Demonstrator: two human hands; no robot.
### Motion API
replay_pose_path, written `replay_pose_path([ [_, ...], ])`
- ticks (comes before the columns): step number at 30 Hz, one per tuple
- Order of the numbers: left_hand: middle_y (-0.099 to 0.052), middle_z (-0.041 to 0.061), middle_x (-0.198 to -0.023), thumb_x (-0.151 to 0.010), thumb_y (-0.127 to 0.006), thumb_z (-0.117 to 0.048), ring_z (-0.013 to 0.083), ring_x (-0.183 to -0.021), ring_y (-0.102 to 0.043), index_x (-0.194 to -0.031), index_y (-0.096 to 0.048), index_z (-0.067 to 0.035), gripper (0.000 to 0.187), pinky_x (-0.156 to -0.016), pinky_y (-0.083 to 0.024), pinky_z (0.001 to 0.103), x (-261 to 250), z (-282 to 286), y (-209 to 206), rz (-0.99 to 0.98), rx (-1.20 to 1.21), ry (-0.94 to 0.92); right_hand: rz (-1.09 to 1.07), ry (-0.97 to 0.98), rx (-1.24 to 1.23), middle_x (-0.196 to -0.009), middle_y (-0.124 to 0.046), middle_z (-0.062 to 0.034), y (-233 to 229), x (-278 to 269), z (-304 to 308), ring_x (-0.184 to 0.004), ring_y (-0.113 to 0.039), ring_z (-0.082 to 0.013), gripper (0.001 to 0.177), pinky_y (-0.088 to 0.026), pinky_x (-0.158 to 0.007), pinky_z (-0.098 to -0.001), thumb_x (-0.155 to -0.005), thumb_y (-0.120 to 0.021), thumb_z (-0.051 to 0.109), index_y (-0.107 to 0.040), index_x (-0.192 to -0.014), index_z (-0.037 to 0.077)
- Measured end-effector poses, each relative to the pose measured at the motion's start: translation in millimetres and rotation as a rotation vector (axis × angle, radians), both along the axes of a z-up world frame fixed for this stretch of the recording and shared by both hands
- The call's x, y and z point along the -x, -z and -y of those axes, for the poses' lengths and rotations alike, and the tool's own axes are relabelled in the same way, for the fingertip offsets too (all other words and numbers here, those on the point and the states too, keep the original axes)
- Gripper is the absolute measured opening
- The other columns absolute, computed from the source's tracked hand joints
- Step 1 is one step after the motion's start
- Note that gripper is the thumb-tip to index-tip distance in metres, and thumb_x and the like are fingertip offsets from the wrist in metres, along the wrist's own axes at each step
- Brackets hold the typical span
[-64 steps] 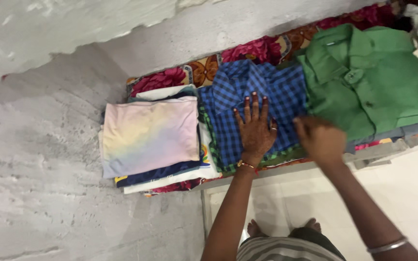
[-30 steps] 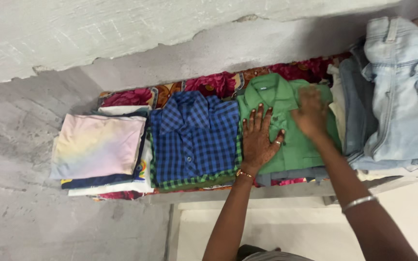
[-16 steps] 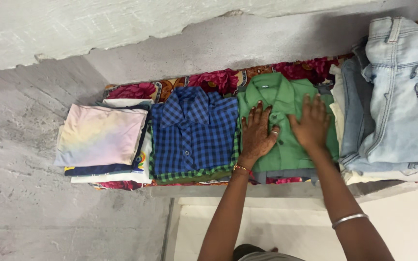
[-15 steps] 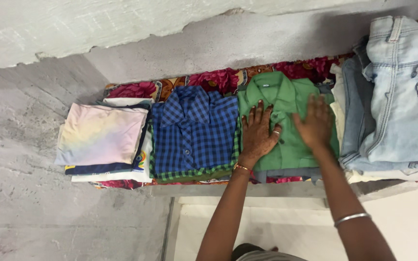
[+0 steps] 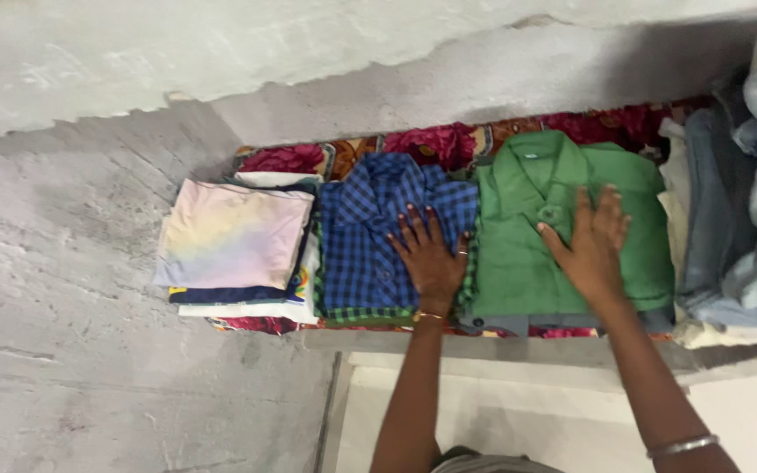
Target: The person folds several garments including shirts and jeans on a floral bedsheet and places them into a neat stack on a nearby shelf. The person handles each item individually, smoothing and aligning them before stacking.
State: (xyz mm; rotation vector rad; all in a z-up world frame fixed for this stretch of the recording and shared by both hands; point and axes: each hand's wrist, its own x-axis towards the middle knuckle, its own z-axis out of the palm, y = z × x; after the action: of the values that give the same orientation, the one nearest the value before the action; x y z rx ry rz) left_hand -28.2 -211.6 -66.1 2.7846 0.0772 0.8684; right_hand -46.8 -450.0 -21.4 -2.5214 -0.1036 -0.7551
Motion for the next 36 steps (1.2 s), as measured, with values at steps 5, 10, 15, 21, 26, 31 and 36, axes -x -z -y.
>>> replay_pose_path([
  [5, -0.033, 0.021, -0.164, -0.093, -0.054, -0.043, 0.0433, -0.151, -0.026, -0.156, -0.041, -0.003, 0.076, -0.12, -0.011, 0.068, -10, 8, 10, -0.062, -0.132, 0.048, 0.061, -0.103, 0.25, -0.171, -0.024, -0.0234, 9, -6, -77, -0.159, -0.019, -0.0388, 0.076, -0.011, -0.125, -0.0625, -0.103, -0.052, 0.051, -0.036, -0.16, 0.003],
  [10, -0.039, 0.019, -0.166, -0.092, -0.058, -0.034, 0.0383, -0.152, -0.036, -0.152, -0.048, -0.008, 0.066, -0.127, -0.022, 0.061, -1, -57, -9, -0.138, 0.097, 0.247, -0.155, -0.318, 0.216, -0.17, -0.02, -0.0235, 49, -55, -121, -0.16, -0.015, -0.0353, 0.085, -0.011, -0.127, -0.0595, -0.102, -0.044, 0.058, -0.028, -0.162, 0.0],
  [15, -0.04, 0.027, -0.158, -0.093, -0.061, -0.045, 0.0462, -0.145, -0.038, -0.151, -0.046, -0.003, 0.073, -0.118, -0.023, 0.063, 25, -112, -13, 0.125, 0.049, 0.108, -0.149, -0.204, -0.013, -0.165, -0.011, -0.0361, 93, -91, -148, -0.155, -0.003, -0.0451, 0.103, 0.001, -0.118, -0.0633, -0.096, -0.046, 0.069, -0.02, -0.158, -0.01],
  [21, -0.043, 0.028, -0.156, -0.093, -0.058, -0.051, 0.0475, -0.139, -0.042, -0.151, -0.048, -0.003, 0.076, -0.115, -0.032, 0.06, 22, -121, -19, -0.003, 0.188, 0.146, -0.189, 0.002, 0.342, -0.165, -0.015, -0.0363, 83, -100, -172, -0.157, -0.006, -0.0448, 0.102, 0.006, -0.12, -0.0677, -0.097, -0.047, 0.068, -0.025, -0.157, -0.012],
  [26, -0.047, 0.03, -0.151, -0.092, -0.066, -0.046, 0.0499, -0.137, -0.042, -0.143, -0.053, -0.001, 0.07, -0.117, -0.033, 0.06, -6, -164, -27, 0.117, 0.082, 0.101, -0.075, -0.104, 0.212, -0.168, -0.024, -0.0284, 54, -82, -218, -0.16, -0.016, -0.0389, 0.083, 0.0, -0.123, -0.0689, -0.104, -0.044, 0.061, -0.034, -0.159, 0.0],
  [31, -0.055, 0.034, -0.137, -0.087, -0.071, -0.032, 0.0502, -0.126, -0.053, -0.141, -0.05, 0.009, 0.071, -0.11, -0.042, 0.054, -56, -183, 2, 0.239, 0.475, -0.006, -0.028, -0.132, 0.194, -0.165, -0.03, -0.0222, 59, -44, -241, -0.155, -0.024, -0.0344, 0.083, -0.006, -0.122, -0.0657, -0.099, -0.046, 0.06, -0.036, -0.16, 0.005],
  [36, -0.07, 0.032, -0.114, -0.081, -0.056, -0.003, 0.0477, -0.102, -0.068, -0.134, -0.062, 0.005, 0.054, -0.095, -0.057, 0.049, -105, -197, 19, 0.303, 1.169, 0.262, -0.053, -0.105, 0.138, -0.165, -0.033, -0.0172, 70, -43, -231, -0.155, -0.026, -0.0309, 0.079, -0.009, -0.125, -0.0627, -0.098, -0.048, 0.058, -0.037, -0.159, 0.008],
])
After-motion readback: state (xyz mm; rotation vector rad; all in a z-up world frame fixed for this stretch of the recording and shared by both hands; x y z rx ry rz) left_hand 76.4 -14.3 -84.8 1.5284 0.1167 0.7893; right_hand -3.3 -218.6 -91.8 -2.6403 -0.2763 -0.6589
